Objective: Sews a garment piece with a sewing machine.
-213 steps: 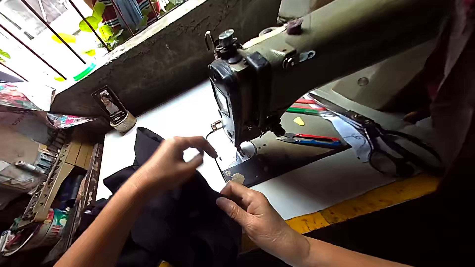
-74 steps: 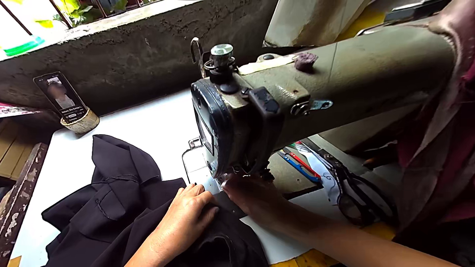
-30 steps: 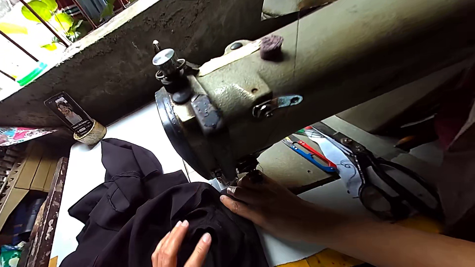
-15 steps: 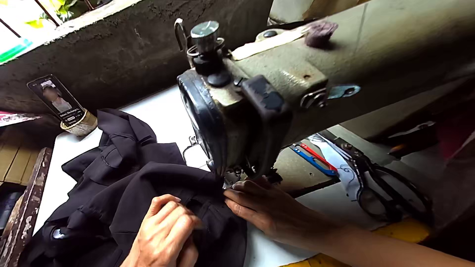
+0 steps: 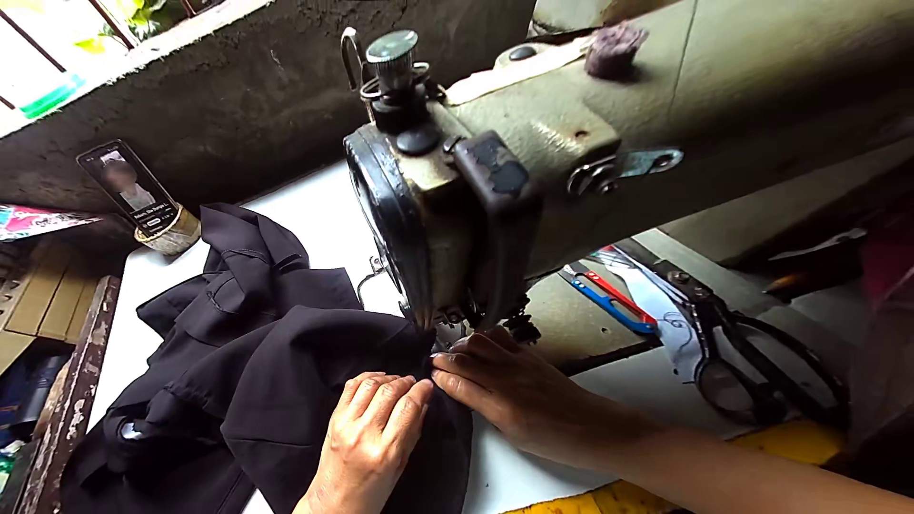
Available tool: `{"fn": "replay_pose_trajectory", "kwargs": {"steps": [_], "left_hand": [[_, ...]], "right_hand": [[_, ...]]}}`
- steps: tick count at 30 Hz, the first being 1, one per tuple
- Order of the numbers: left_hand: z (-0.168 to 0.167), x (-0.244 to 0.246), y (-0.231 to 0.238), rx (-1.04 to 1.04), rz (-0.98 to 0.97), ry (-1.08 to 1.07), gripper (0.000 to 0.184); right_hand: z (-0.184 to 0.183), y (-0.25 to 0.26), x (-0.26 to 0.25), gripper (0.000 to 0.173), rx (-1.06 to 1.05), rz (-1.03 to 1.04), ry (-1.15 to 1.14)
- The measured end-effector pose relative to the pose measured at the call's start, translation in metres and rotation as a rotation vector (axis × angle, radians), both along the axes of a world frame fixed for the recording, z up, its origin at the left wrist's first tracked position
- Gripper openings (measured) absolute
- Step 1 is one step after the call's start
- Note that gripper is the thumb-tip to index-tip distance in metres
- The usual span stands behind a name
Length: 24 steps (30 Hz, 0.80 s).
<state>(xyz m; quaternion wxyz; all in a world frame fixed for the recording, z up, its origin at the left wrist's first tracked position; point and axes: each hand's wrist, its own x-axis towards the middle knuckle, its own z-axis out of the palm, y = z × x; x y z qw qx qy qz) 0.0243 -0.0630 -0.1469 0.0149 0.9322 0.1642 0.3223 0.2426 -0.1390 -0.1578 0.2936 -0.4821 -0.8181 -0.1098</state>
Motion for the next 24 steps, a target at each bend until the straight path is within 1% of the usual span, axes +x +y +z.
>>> {"fn": "replay_pose_trajectory", "kwargs": {"steps": [3, 7, 12, 18, 24], "left_hand": [[-0.0013, 0.0021, -0.0018, 0.013, 0.009, 0.033, 0.023], [-0.0037, 0.0021, -0.0015, -0.012, 0.005, 0.035, 0.023], [-0.0042, 0.0007, -0.0007, -0.028, 0.004, 0.023, 0.023], [-0.0049, -0.003, -0.0007, 0.007, -0.013, 0.012, 0.019], [-0.0052, -0.0042, 0.0, 0.004, -0.046, -0.013, 0.016]], "right_hand": [[0.0004, 0.0004, -0.0001, 0.027, -0.004, -0.011, 0.007], [0.0012, 0.0005, 0.0025, 0.028, -0.024, -0.013, -0.009], [-0.0003, -0.0013, 0.0045, 0.033, -0.016, -0.01, 0.029], [0.0002, -0.0022, 0.0044, 0.037, -0.033, -0.01, 0.019], [-0.0004, -0.0006, 0.001, 0.034, -0.027, -0.052, 0.006]]}}
